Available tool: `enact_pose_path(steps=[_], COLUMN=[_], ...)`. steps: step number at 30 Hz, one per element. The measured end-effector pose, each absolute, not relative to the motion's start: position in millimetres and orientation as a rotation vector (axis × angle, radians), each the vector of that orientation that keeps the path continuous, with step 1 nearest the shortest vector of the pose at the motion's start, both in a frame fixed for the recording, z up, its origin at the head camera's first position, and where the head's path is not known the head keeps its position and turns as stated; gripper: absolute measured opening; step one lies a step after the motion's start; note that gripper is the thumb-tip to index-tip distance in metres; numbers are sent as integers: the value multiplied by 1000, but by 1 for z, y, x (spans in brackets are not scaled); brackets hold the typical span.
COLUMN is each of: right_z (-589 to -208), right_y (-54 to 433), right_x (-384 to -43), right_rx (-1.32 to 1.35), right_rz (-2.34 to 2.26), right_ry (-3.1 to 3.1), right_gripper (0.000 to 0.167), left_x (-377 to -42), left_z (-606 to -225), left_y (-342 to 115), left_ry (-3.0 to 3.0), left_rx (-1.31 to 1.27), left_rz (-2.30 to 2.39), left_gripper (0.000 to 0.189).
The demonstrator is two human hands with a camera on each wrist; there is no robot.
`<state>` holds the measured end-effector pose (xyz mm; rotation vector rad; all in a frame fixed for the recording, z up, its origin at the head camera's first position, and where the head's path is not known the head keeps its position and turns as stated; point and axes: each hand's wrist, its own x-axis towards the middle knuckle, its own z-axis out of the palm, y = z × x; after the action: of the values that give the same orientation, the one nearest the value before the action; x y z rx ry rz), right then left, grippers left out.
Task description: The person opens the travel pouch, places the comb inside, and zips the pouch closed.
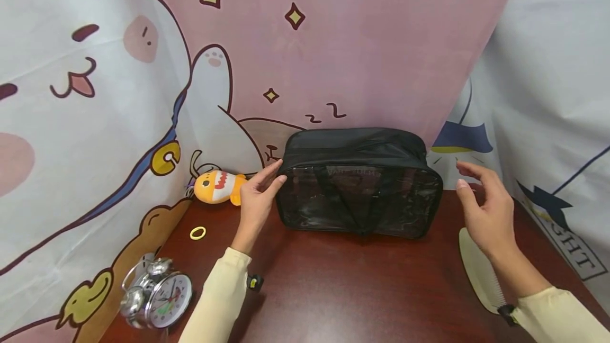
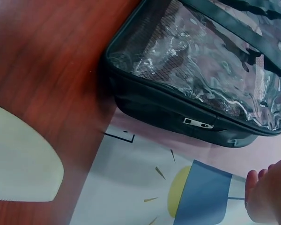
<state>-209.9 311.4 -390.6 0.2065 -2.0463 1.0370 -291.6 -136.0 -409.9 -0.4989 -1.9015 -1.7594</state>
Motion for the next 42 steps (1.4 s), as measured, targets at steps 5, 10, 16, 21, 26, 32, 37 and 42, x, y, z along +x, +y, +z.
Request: enact_pose_path(steps=[5, 10, 16, 21, 26, 32, 37, 42], right_z=[-389, -388, -382, -373, -377, -396, -403, -403], right_y=[317, 322, 327, 335, 343, 347, 351, 354], right_x=[-223, -236, -251, -271, -284, -288, -287, -286], right_rx=[156, 176, 95, 6, -79, -133, -144, -163], right_rz=[1172, 1346, 1694, 1874, 1917, 2107, 2218, 2220], right_ry=[-2101, -2149, -2311, -2564, -2788, -2815, -2785, -2817], right_gripper=[37, 40, 41, 30, 44, 32, 29, 27], left_x=[-296, -300, -301, -302, -302, -302, -303, -301], left_z=[-411, -412, -411, -409, -409, -410, -412, -412], left_y=[-135, -138, -139, -138, -138, -138, -138, -138], left_ry=[-1863, -1873, -1901, -1865, -1838, -1853, -1883, -1886], left_rx=[-492, -495, -479, -483, -493, -485, -475, -469], left_rz=[-1774, -1802, -1780, -1792, -1811, -1804, -1786, -1785], left_gripper=[36, 33, 31, 30, 30, 30, 31, 31])
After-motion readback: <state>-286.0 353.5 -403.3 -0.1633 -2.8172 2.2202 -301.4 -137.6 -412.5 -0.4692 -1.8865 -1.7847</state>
